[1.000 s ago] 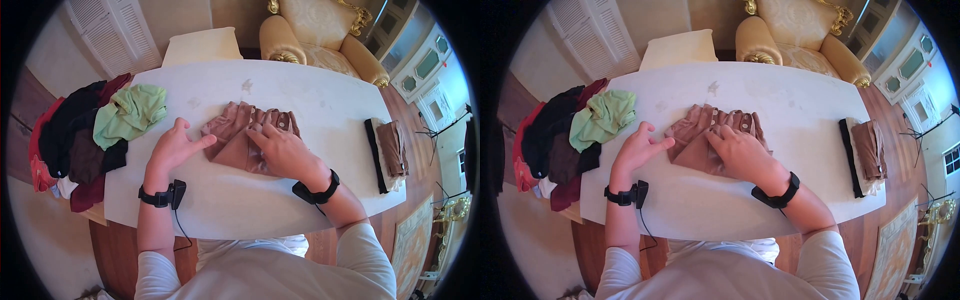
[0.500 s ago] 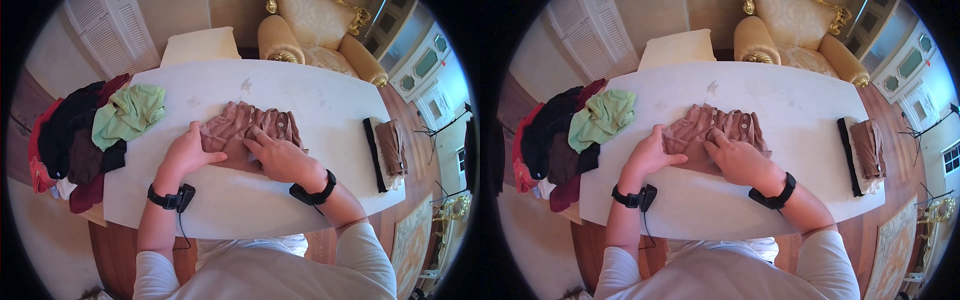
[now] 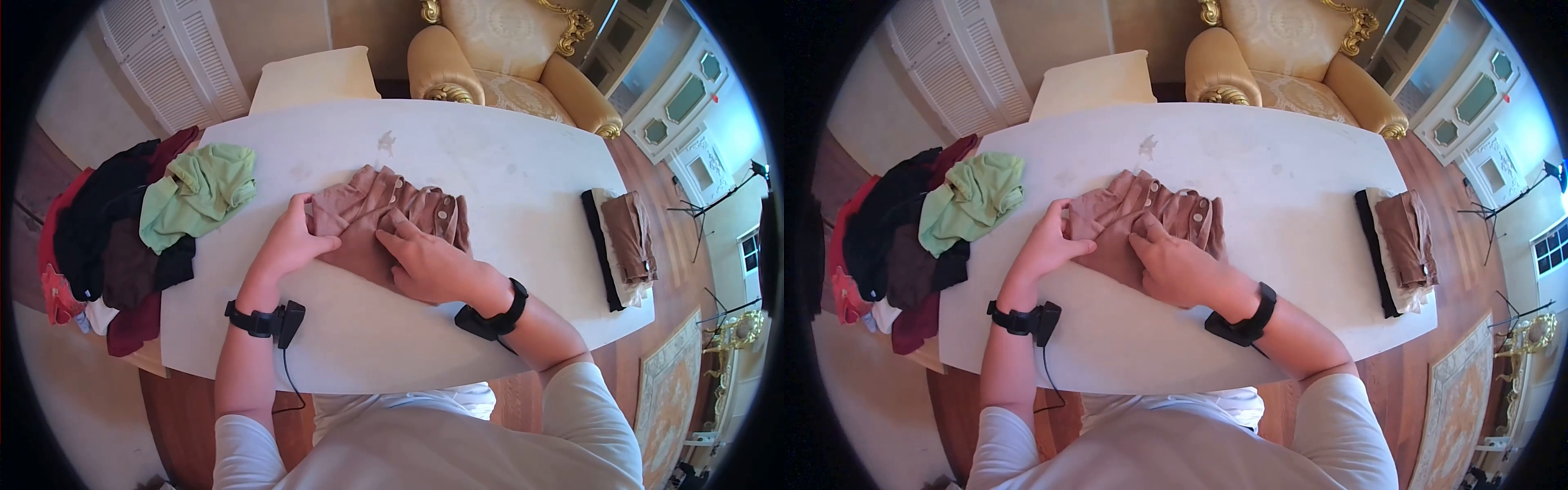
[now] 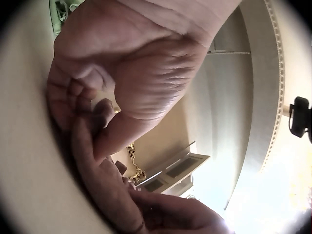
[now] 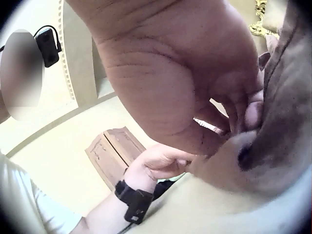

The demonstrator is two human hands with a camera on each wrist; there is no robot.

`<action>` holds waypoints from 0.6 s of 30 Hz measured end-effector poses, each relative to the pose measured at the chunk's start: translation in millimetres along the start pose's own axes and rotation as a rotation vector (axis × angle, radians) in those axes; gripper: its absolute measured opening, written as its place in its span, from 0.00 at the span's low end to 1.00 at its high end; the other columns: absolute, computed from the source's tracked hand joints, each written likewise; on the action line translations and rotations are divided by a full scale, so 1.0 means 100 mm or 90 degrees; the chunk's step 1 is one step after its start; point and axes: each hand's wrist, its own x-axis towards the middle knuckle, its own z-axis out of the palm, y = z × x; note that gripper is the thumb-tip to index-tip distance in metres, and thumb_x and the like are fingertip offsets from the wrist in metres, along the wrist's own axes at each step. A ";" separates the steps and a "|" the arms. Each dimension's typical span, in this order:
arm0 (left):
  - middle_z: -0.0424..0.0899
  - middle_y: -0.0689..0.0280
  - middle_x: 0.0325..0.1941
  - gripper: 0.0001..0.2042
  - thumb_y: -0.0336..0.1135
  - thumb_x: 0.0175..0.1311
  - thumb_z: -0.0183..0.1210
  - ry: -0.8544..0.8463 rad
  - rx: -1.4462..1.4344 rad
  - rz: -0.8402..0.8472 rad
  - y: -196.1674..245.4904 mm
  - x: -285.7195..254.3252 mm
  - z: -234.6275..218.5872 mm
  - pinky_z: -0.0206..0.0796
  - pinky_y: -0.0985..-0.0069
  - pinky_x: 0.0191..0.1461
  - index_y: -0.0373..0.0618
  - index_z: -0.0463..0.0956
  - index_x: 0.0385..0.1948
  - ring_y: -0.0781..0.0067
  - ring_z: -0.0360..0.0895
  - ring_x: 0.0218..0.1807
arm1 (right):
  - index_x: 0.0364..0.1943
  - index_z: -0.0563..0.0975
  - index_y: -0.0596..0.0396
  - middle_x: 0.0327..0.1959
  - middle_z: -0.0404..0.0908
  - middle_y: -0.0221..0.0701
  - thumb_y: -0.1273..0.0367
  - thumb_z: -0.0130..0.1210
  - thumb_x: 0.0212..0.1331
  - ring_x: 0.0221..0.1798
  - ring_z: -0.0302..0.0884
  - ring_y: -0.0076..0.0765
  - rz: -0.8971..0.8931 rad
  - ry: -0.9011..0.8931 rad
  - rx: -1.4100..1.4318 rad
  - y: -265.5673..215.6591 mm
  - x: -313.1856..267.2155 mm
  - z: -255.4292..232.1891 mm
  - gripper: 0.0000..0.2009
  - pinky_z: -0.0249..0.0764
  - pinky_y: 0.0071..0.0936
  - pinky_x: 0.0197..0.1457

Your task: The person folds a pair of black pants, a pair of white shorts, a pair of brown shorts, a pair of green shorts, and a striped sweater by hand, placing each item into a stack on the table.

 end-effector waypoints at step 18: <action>0.85 0.64 0.57 0.20 0.22 0.63 0.65 -0.106 -0.015 0.267 0.68 -0.46 0.31 0.75 0.73 0.62 0.39 0.81 0.59 0.73 0.81 0.60 | 0.55 0.78 0.68 0.51 0.85 0.42 0.73 0.55 0.67 0.49 0.87 0.40 0.185 -0.145 0.567 0.30 0.07 -0.34 0.16 0.84 0.31 0.54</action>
